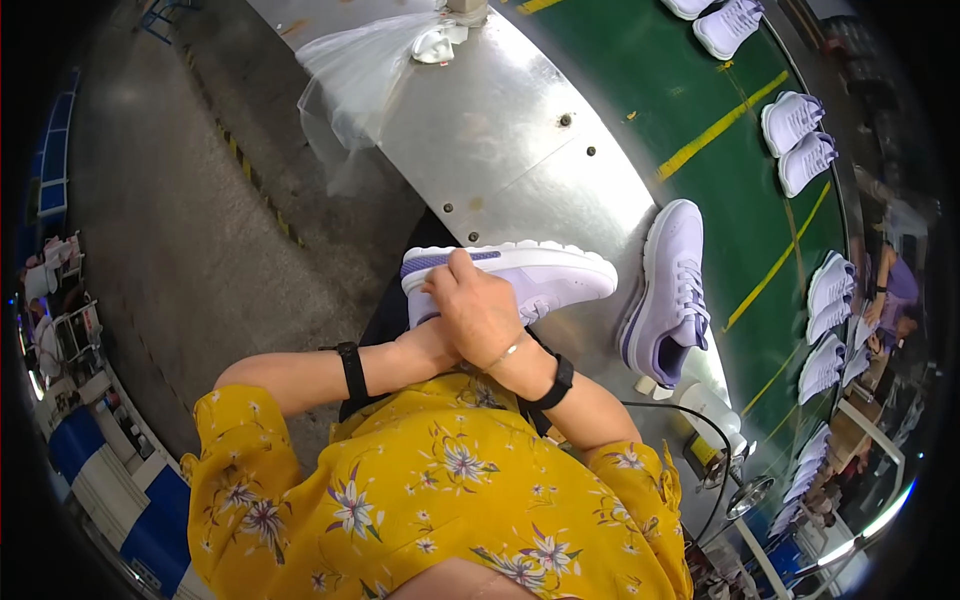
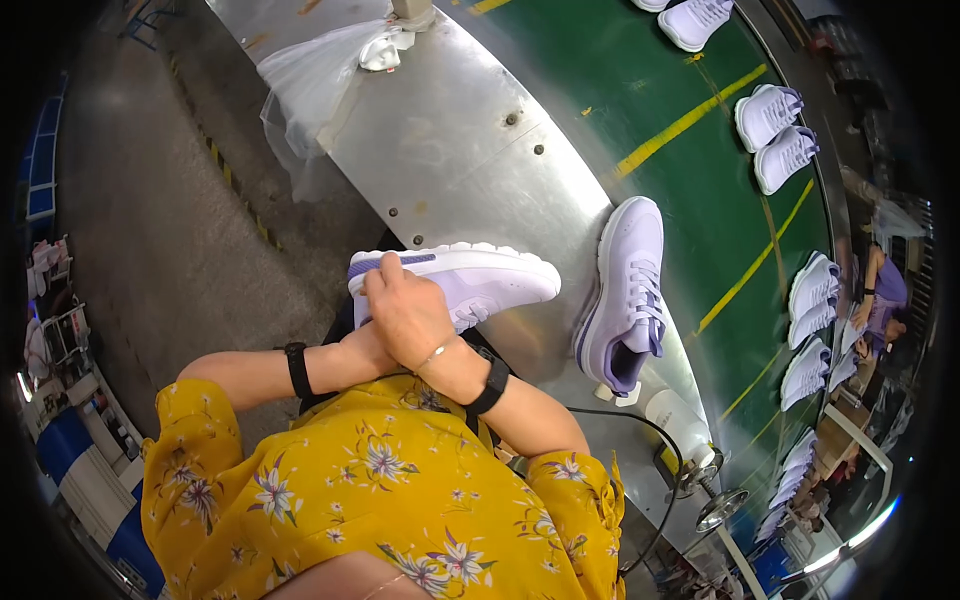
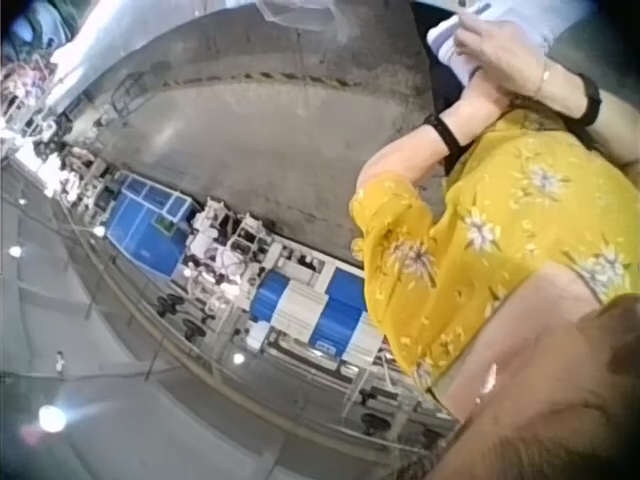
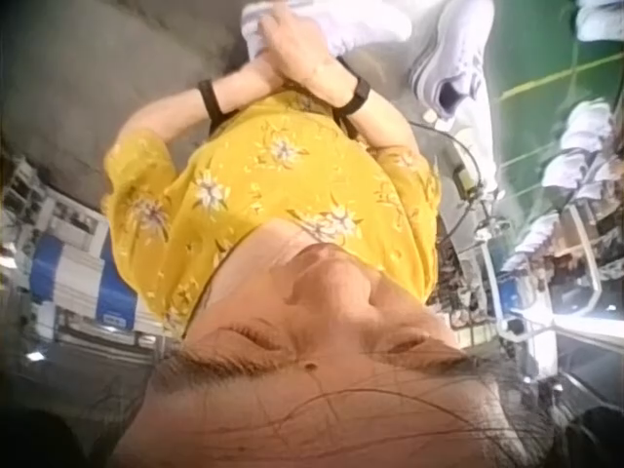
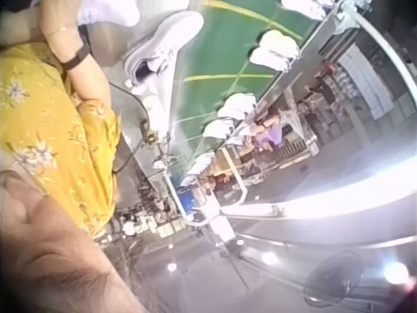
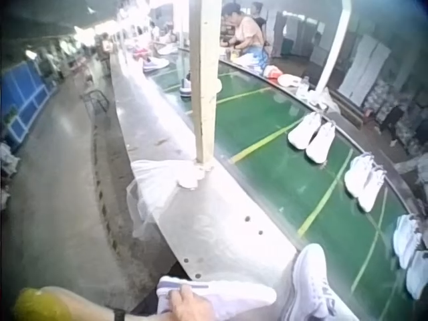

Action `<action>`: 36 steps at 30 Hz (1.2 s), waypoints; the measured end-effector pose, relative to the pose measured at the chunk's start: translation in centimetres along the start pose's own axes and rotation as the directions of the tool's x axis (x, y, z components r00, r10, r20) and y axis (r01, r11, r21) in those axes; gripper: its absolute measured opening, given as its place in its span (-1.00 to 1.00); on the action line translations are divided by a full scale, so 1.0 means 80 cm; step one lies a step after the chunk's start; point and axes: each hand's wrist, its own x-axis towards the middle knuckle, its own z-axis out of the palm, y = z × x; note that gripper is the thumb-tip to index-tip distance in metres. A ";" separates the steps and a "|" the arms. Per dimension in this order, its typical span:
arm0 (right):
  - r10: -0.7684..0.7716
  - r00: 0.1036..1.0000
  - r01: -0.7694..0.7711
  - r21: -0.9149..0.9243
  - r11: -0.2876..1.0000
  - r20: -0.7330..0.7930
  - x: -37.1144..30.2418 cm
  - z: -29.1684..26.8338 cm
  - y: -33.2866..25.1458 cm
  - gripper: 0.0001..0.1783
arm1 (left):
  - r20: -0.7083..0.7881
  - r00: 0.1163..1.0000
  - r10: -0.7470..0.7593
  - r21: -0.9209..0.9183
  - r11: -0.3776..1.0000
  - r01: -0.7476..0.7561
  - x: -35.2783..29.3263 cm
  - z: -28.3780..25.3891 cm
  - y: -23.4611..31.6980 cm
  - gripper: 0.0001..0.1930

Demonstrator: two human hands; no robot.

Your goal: Cleaning and inspecting purple and white athletic shoes on a factory production line.

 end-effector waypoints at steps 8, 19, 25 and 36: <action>0.120 0.936 -0.170 -0.127 0.977 -0.331 -0.020 -0.075 0.052 -0.89 | 0.103 0.994 -0.018 0.063 0.998 0.011 -0.007 0.004 0.001 -0.61; 0.056 0.950 -0.124 -0.204 0.971 -0.308 -0.001 -0.048 0.051 -0.89 | 0.095 0.990 0.106 0.195 0.973 -0.123 0.003 -0.014 -0.004 -0.65; 0.215 0.848 -0.325 -0.155 0.933 -0.485 -0.026 -0.088 0.079 -0.89 | 0.078 0.996 -0.032 -0.011 0.999 0.033 0.000 -0.009 -0.004 -0.62; 0.486 0.684 -0.481 0.166 0.861 -0.544 -0.056 -0.100 0.102 -0.96 | 0.030 0.993 -0.116 -0.244 0.962 0.120 0.016 -0.035 -0.006 -0.51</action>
